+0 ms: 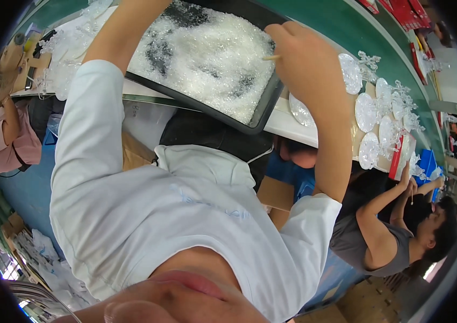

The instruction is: Applying adhesive to crystalline plastic components and attaching them to a light fixture base.

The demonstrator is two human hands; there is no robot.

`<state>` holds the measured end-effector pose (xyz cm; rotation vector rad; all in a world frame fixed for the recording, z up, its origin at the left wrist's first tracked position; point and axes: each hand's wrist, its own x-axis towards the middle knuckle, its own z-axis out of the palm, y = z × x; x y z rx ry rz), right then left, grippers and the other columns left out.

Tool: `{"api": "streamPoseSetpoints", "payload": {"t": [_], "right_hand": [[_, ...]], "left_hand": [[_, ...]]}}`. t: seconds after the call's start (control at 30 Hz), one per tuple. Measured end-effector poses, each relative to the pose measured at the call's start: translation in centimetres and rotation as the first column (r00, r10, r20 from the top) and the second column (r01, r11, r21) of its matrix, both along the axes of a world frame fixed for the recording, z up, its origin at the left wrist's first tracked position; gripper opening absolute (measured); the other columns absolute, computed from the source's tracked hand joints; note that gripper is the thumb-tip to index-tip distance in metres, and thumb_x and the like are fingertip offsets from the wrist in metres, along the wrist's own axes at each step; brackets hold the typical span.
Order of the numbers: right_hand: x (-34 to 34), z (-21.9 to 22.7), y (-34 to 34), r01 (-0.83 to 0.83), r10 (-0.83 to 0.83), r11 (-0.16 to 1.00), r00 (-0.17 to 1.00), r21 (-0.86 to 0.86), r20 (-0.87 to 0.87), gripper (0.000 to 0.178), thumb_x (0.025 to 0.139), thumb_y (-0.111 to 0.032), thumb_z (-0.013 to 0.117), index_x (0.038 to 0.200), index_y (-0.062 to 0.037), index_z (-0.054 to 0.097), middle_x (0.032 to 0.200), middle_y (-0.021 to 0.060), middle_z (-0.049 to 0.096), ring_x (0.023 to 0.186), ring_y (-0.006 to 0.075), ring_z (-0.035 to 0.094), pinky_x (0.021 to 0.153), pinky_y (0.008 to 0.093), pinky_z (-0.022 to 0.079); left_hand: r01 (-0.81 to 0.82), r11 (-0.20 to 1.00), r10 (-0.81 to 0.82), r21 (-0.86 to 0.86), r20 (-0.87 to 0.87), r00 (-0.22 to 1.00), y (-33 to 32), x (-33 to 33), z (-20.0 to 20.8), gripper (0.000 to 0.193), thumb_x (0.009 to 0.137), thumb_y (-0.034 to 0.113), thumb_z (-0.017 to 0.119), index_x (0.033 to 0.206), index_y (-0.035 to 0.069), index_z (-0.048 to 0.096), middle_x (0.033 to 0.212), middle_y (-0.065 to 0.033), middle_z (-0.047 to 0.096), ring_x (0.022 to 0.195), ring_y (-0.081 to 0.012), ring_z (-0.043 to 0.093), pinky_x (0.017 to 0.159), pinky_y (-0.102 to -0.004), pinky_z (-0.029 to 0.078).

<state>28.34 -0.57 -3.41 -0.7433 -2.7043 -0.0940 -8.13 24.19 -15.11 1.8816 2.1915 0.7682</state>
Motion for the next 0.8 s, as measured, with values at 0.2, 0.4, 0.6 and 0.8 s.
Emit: {"api": "streamPoseSetpoints", "payload": {"t": [0.2, 0.4, 0.6, 0.8], "right_hand": [[2.1, -1.0, 2.3, 0.165, -0.16, 0.983, 0.985, -0.079, 0.062, 0.035, 0.085, 0.0, 0.06, 0.118, -0.0074, 0.068, 0.108, 0.0138, 0.068, 0.093, 0.0368, 0.066, 0.08, 0.0446, 0.054], [0.1, -0.5, 1.5, 0.005, -0.002, 1.0, 0.974, -0.013, 0.225, 0.028, 0.084, -0.001, 0.062, 0.11, -0.0055, 0.069, 0.1, 0.0134, 0.068, 0.09, 0.0346, 0.067, 0.078, 0.0453, 0.054], [-2.5, -4.7, 3.2, -0.216, 0.16, 0.975, 0.833, 0.045, 0.53, 0.013, 0.078, -0.003, 0.069, 0.089, -0.008, 0.075, 0.096, 0.009, 0.072, 0.088, 0.0273, 0.069, 0.073, 0.04, 0.057], [-5.5, -8.1, 4.7, -0.251, 0.091, 0.967, 0.5, 0.044, 0.861, 0.011, 0.079, -0.014, 0.074, 0.088, -0.0128, 0.08, 0.093, 0.008, 0.076, 0.089, 0.0258, 0.074, 0.068, 0.0367, 0.058]], "left_hand": [[0.202, 0.976, -0.212, 0.077, 0.173, 0.962, -3.4, 7.3, 8.6, 0.019, 0.085, 0.018, 0.068, 0.088, -0.001, 0.071, 0.087, -0.0254, 0.073, 0.083, -0.0382, 0.074, 0.075, -0.0472, 0.059], [0.456, 0.883, -0.444, 0.114, -0.117, 0.889, -16.7, 0.4, 16.9, 0.022, 0.089, 0.008, 0.065, 0.109, 0.0, 0.071, 0.09, -0.0167, 0.074, 0.08, -0.0246, 0.072, 0.072, -0.0377, 0.057], [0.533, 0.703, -0.692, -0.471, -0.284, 0.664, -25.1, 1.4, 19.3, 0.017, 0.09, 0.009, 0.067, 0.104, 0.002, 0.074, 0.091, -0.0138, 0.075, 0.084, -0.0274, 0.072, 0.076, -0.0388, 0.055], [0.954, 0.299, -0.94, 0.011, -0.17, 0.296, -25.4, -4.5, 11.8, 0.017, 0.087, 0.004, 0.064, 0.102, 0.002, 0.072, 0.095, -0.0173, 0.074, 0.09, -0.0336, 0.071, 0.079, -0.0417, 0.054]]}}
